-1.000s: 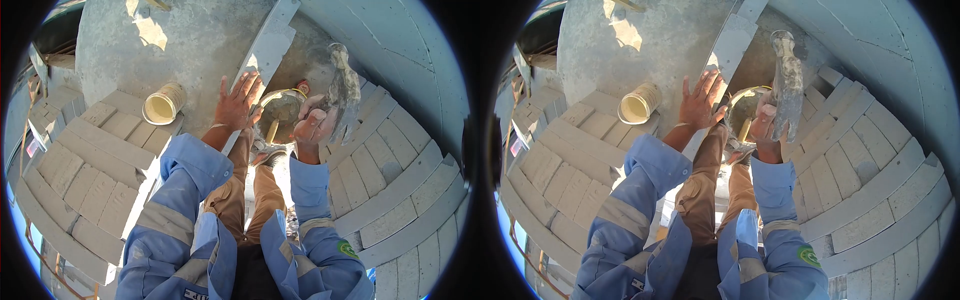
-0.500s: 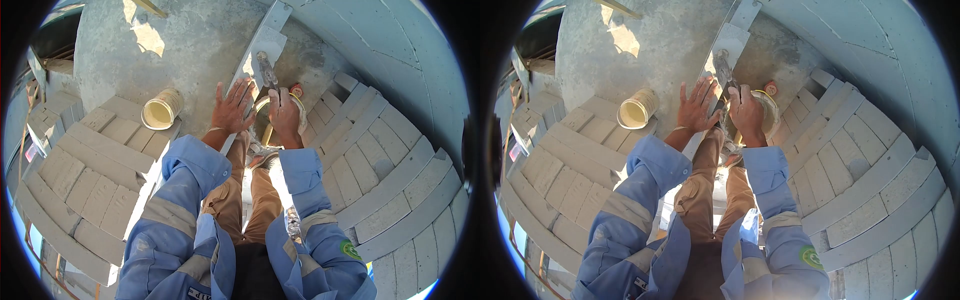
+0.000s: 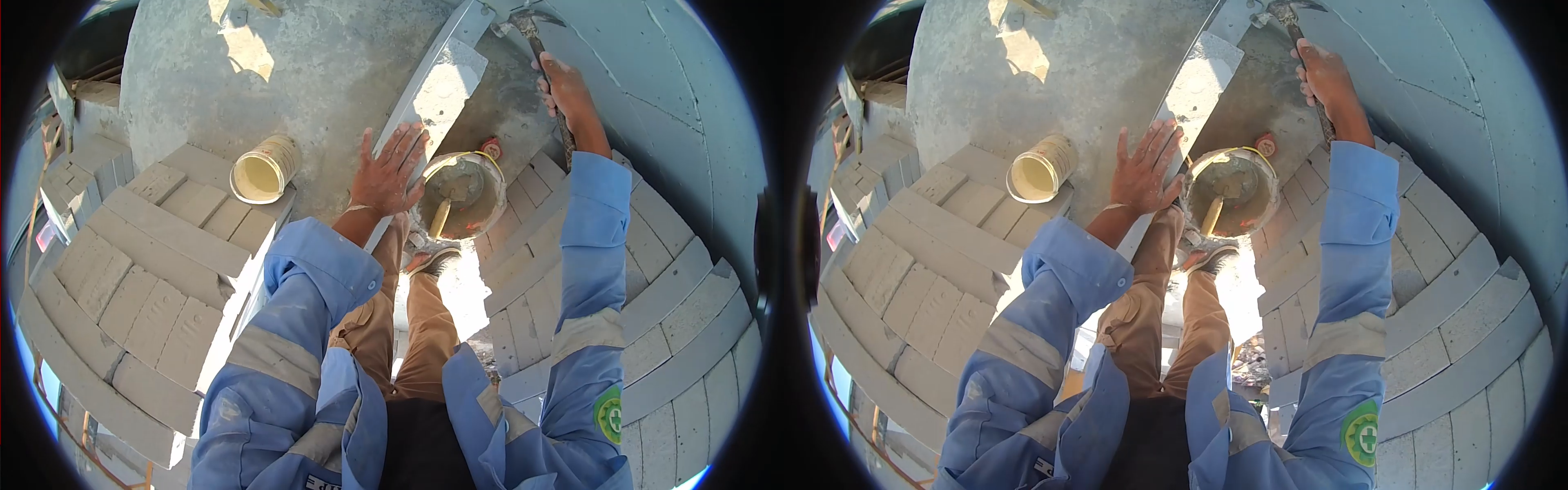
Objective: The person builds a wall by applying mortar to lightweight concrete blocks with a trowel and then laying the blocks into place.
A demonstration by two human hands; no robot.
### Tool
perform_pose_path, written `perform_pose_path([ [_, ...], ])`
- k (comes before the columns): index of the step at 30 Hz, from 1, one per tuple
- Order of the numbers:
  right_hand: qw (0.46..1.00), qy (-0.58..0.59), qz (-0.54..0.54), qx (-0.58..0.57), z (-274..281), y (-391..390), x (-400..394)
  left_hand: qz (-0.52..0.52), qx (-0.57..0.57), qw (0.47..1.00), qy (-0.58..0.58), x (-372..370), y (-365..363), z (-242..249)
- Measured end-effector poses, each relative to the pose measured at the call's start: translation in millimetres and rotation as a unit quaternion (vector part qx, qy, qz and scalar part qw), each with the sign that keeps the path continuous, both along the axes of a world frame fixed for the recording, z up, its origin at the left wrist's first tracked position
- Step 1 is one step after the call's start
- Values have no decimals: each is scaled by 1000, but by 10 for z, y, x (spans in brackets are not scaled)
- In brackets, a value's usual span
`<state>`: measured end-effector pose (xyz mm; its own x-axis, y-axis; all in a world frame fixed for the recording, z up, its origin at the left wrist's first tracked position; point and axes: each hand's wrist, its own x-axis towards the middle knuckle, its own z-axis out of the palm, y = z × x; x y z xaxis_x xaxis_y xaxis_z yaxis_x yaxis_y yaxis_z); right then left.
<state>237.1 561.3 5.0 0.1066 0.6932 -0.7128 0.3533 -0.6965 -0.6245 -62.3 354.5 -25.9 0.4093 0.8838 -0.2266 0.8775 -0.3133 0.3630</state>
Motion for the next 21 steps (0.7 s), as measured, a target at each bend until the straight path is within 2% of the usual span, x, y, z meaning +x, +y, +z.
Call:
perform_pose_path([
  [2, 999, -3, 30, -16, -94, 180, -69, -9, 4, 1000, 4, 0, -13, -4],
  [4, 983, 18, 134, -126, -141, 273, -132, -8, -3, 1000, 5, -2, -21, 17],
  [7, 981, -15, 168, -97, -143, 309, -206, -10, -2, 1000, -1, -1, 19, 13],
  [11, 985, -24, 140, -101, -236, 273, -275, -10, -2, 1000, 6, -6, 5, 31],
  [14, 975, -28, 202, -92, -261, 295, -264, -5, 4, 1000, 0, 4, 4, 20],
  [16, 992, -21, 103, -64, -315, 264, -272, -2, 2, 1000, 7, 2, -9, 13],
  [21, 986, -25, 144, -84, -383, 260, -280, -17, -28, 999, 40, 0, 6, 31],
])
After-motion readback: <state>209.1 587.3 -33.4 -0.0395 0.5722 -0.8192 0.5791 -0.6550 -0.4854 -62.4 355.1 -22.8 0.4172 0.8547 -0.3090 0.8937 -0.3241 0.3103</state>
